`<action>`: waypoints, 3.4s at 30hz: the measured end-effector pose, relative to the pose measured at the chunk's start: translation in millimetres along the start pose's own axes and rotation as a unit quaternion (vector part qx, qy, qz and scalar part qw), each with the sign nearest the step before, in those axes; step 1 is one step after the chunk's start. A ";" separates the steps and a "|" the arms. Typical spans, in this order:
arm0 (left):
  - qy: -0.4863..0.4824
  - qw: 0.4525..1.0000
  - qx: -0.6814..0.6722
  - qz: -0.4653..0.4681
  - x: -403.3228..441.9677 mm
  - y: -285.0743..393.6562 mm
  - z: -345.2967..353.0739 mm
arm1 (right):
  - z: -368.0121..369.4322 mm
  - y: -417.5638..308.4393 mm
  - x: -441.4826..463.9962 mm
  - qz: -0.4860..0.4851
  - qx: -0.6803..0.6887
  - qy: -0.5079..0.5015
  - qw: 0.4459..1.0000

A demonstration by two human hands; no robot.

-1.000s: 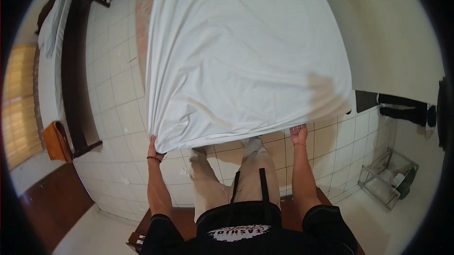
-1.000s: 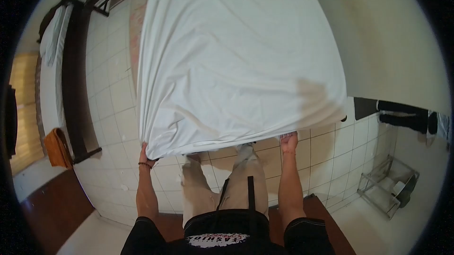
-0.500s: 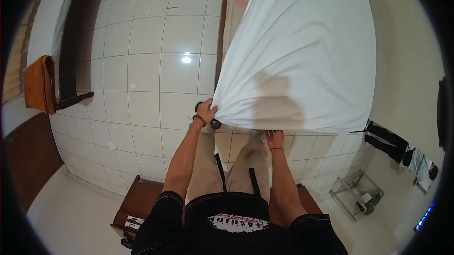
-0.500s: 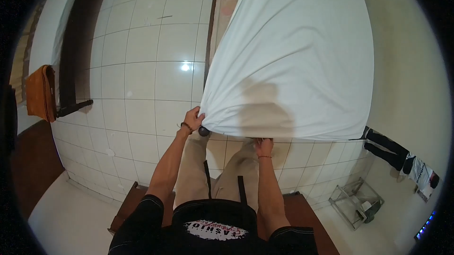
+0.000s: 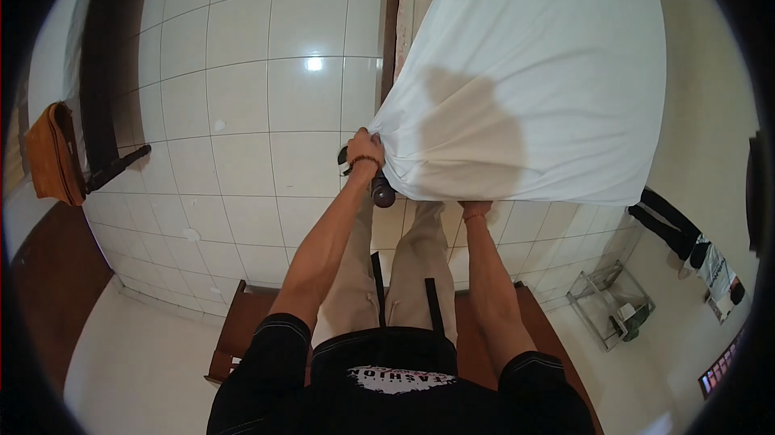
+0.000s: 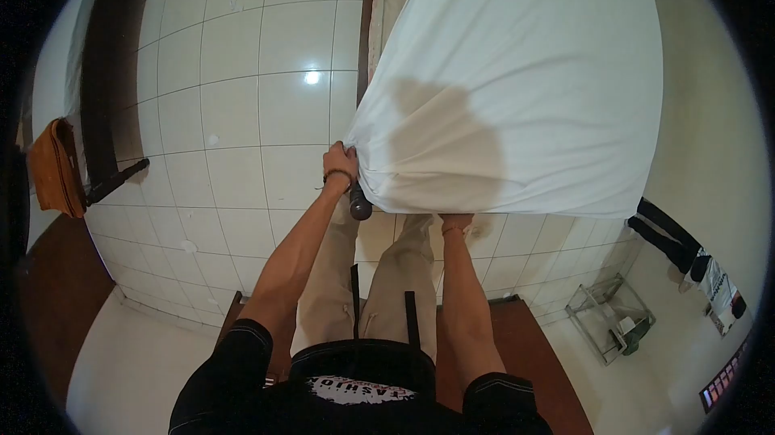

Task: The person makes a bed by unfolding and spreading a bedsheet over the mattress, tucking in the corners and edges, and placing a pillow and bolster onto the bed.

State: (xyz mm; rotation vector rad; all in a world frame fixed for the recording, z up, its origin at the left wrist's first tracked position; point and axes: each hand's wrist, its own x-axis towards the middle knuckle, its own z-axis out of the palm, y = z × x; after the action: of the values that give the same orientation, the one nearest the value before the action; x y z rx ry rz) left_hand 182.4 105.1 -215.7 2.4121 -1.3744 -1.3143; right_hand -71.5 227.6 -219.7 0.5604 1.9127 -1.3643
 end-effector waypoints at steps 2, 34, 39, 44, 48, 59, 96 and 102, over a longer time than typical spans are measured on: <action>0.005 1.000 -0.006 -0.016 -2.3 3.9 7.0 | -13.3 9.5 17.0 -0.088 -0.198 -0.023 0.976; -0.146 0.976 -0.157 0.040 -42.6 -16.2 57.6 | 217.7 15.4 -169.0 -0.417 -0.807 -0.375 -0.186; -0.183 0.981 -0.023 0.061 -30.7 0.0 49.3 | 245.5 37.1 -132.4 -0.346 -0.811 -0.360 -0.305; -0.105 0.963 -0.220 -0.111 -55.6 17.4 31.3 | 249.4 47.1 -115.6 -0.355 -0.798 -0.347 -0.342; 0.114 0.947 -0.294 -0.063 -68.5 22.3 51.3 | 240.6 50.0 -80.4 -0.379 -0.800 -0.342 -0.315; 0.308 0.875 -0.349 -0.132 -108.4 52.1 45.5 | 256.9 59.7 -89.2 -0.253 -0.821 -0.302 -0.413; 0.322 0.601 -0.658 -0.320 -130.4 58.4 121.4 | 254.4 42.7 -92.0 -0.268 -0.731 -0.405 -0.479; 0.249 0.567 -0.738 -0.267 -126.8 48.9 143.4 | 256.7 43.6 -108.8 -0.319 -0.783 -0.356 -0.399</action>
State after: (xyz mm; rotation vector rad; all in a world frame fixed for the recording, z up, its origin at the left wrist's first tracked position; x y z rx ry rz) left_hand 19.1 215.7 -203.7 1.4980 0.6505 -0.8980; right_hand 106.2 8.5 -213.7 2.6922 -0.2079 -2.0457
